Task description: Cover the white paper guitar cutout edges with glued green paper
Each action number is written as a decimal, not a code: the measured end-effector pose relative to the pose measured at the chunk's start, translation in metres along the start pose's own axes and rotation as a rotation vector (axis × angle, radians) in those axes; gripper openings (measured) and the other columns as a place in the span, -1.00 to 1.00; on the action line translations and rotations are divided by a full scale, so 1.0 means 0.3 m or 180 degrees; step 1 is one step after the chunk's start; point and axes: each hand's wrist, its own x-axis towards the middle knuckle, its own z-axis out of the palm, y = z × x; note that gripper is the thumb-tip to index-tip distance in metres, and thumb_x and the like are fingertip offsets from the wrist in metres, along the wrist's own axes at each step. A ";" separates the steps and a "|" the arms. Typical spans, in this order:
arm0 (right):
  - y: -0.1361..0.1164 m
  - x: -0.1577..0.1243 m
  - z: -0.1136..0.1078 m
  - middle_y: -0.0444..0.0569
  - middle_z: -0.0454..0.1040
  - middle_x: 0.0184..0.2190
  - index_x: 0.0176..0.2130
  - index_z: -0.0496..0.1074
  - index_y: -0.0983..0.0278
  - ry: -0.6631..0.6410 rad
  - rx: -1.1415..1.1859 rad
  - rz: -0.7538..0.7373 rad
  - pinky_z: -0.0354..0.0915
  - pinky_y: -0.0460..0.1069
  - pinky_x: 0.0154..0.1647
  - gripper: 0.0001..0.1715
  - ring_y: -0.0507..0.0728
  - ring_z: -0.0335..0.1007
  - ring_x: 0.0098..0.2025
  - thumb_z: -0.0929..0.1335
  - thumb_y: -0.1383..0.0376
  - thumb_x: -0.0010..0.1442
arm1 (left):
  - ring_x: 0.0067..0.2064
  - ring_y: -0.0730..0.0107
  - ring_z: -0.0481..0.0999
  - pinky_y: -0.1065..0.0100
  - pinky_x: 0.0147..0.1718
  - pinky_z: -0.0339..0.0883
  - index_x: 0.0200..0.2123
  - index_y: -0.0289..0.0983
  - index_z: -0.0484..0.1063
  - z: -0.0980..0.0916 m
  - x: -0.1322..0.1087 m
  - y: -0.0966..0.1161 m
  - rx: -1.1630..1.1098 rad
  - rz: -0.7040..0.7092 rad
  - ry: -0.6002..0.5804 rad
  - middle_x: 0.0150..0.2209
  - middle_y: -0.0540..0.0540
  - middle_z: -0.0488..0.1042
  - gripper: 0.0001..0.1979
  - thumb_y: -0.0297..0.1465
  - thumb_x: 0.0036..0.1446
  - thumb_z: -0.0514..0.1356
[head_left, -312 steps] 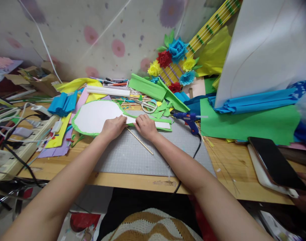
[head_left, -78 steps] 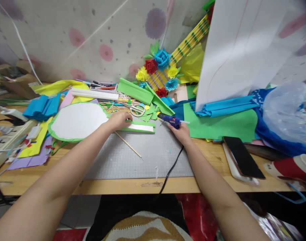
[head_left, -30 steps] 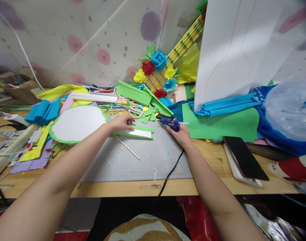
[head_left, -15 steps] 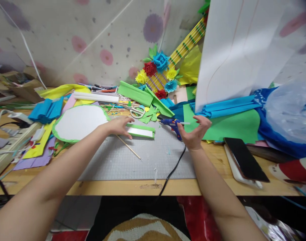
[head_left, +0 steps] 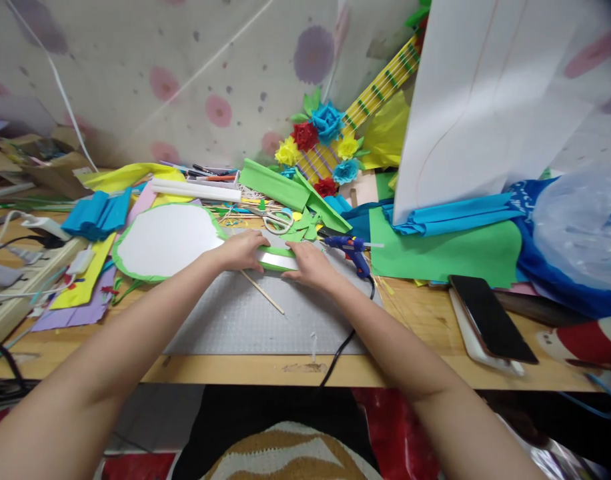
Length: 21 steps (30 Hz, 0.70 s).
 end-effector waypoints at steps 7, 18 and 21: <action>-0.033 -0.001 0.010 0.18 0.35 -0.02 0.13 0.19 0.38 0.0166 0.0024 0.0274 0.22 0.14 0.00 -0.19 0.28 0.23 0.02 0.46 0.18 -0.04 | -0.05 0.13 0.38 0.25 -0.10 0.25 -0.07 -0.27 0.40 0.008 -0.002 -0.008 0.0189 0.0152 0.0342 -0.14 -0.15 0.41 -0.44 -0.30 -0.22 0.38; -0.060 0.028 0.017 0.21 0.29 0.03 0.15 0.11 0.36 0.1180 0.0391 0.0796 0.19 0.16 0.02 -0.22 0.29 0.16 0.08 0.39 0.20 0.01 | 0.00 0.23 0.38 0.11 0.07 0.19 -0.14 -0.17 0.42 0.043 -0.113 0.108 -0.0216 0.0533 0.2948 -0.08 -0.11 0.45 -0.72 -0.45 0.03 0.18; -0.062 0.051 0.020 0.12 0.34 -0.05 0.12 0.10 0.28 0.1132 0.1286 0.0971 0.23 0.15 -0.02 -0.16 0.24 0.27 -0.01 0.43 0.10 -0.07 | -0.15 0.31 0.44 0.22 -0.11 0.31 -0.29 -0.23 0.42 0.112 -0.129 0.132 -0.1324 -0.0113 0.3512 -0.26 -0.11 0.47 -0.89 -0.39 0.06 0.18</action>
